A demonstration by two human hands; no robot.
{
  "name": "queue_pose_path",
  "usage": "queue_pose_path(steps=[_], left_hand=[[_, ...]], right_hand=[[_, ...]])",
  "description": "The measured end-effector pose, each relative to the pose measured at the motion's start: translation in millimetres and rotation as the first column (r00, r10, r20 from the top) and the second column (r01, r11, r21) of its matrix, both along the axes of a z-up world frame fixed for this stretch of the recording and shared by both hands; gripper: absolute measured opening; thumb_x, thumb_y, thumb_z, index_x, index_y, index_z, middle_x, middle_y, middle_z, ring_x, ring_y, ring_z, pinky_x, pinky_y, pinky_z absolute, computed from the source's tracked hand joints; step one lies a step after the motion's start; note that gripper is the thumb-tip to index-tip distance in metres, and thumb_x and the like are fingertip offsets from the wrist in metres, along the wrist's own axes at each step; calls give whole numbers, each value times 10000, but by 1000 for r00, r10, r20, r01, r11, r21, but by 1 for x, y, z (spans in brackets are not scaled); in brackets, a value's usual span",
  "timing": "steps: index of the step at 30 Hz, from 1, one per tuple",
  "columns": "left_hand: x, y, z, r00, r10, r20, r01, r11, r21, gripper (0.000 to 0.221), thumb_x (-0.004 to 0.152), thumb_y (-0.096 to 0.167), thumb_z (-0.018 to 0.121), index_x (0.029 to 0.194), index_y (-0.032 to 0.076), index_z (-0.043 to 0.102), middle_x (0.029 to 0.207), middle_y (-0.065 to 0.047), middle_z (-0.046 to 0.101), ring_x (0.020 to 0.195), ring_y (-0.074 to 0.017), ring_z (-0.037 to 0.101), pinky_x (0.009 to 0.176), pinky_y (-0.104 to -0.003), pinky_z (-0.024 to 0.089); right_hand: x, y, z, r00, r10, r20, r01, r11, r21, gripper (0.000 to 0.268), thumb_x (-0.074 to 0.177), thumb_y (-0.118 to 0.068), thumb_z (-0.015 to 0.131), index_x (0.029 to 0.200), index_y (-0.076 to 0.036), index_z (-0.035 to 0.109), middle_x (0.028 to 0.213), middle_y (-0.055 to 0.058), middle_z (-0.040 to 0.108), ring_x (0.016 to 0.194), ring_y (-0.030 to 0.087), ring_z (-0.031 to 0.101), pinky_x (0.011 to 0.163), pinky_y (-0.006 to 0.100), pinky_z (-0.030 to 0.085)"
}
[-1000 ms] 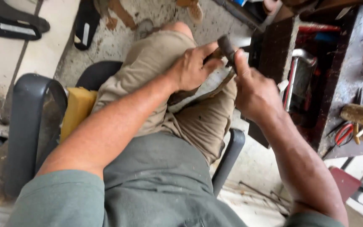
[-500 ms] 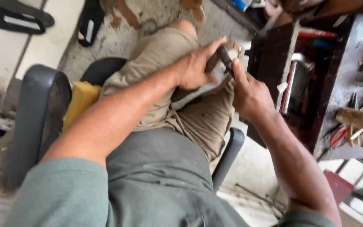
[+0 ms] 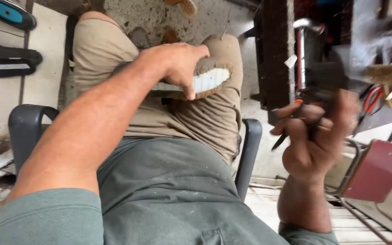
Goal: Securing the upper part of a shoe to the sole or last using pliers to stretch the material and a hammer to fasten it.
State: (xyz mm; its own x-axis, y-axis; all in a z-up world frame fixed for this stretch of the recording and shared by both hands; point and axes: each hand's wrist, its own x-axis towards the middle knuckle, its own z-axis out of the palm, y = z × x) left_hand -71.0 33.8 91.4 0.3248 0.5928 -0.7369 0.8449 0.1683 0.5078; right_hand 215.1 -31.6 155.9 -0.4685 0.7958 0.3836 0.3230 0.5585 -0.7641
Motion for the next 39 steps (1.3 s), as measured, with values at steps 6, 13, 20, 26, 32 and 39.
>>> queue_pose_path(steps=[6, 13, 20, 26, 32, 39], left_hand=[[1, -2, -30, 996, 30, 81, -33, 999, 42, 1003, 616, 282, 992, 1373, 116, 355, 1266, -143, 616, 1099, -323, 601, 831, -473, 479], [3, -4, -60, 997, 21, 79, -34, 986, 166, 1186, 527, 334, 1036, 1474, 119, 356, 1402, -136, 572, 1178, -338, 585, 880, -469, 477], [6, -6, -44, 998, 4, 65, -11, 994, 113, 1160, 548, 380, 1021, 1470, 146, 356, 1442, -139, 545, 1261, -342, 550, 971, -478, 443], [2, 9, -52, 997, 19, 69, -28, 991, 134, 1105, 512, 299, 1032, 1390, 126, 384, 1285, -144, 625, 1113, -302, 615, 861, -434, 481], [5, -2, -34, 993, 71, 99, -81, 991, 104, 1090, 566, 318, 1001, 1430, 99, 374, 1366, -212, 573, 1233, -395, 553, 996, -513, 455], [5, 5, -61, 989, 15, 146, -51, 967, 248, 1111, 446, 278, 946, 1404, 104, 411, 1298, -190, 629, 1113, -325, 616, 916, -427, 457]], right_hand=[[-5, 24, -168, 767, 140, 626, -116, 990, -80, 770, 1007, -77, 568, 1654, -170, 162, 1088, 307, 688, 663, 506, 593, 547, 595, 447], [-20, 15, -129, 947, -228, -227, 191, 966, -174, 585, 864, 202, 420, 1363, -18, 206, 695, -29, 153, 492, 114, 241, 414, 298, 392], [-13, 14, -113, 973, -202, 115, 211, 974, -78, 715, 1007, 45, 344, 1624, -310, 285, 1081, 164, 633, 517, 149, 486, 603, 324, 539], [11, 25, -106, 828, -90, 553, 297, 908, -297, 635, 1030, -166, 531, 1612, -258, 295, 1196, 281, 531, 1051, 441, 526, 897, 479, 425], [-7, 6, -121, 921, -215, 325, 324, 886, -332, 296, 859, -102, 496, 1062, -304, 420, 820, 153, 647, 794, 365, 646, 766, 480, 505], [-7, 0, -173, 900, -90, 427, 331, 780, -532, 722, 939, -114, 546, 1607, -219, 291, 1603, 242, 416, 1386, 391, 524, 1162, 373, 383]])
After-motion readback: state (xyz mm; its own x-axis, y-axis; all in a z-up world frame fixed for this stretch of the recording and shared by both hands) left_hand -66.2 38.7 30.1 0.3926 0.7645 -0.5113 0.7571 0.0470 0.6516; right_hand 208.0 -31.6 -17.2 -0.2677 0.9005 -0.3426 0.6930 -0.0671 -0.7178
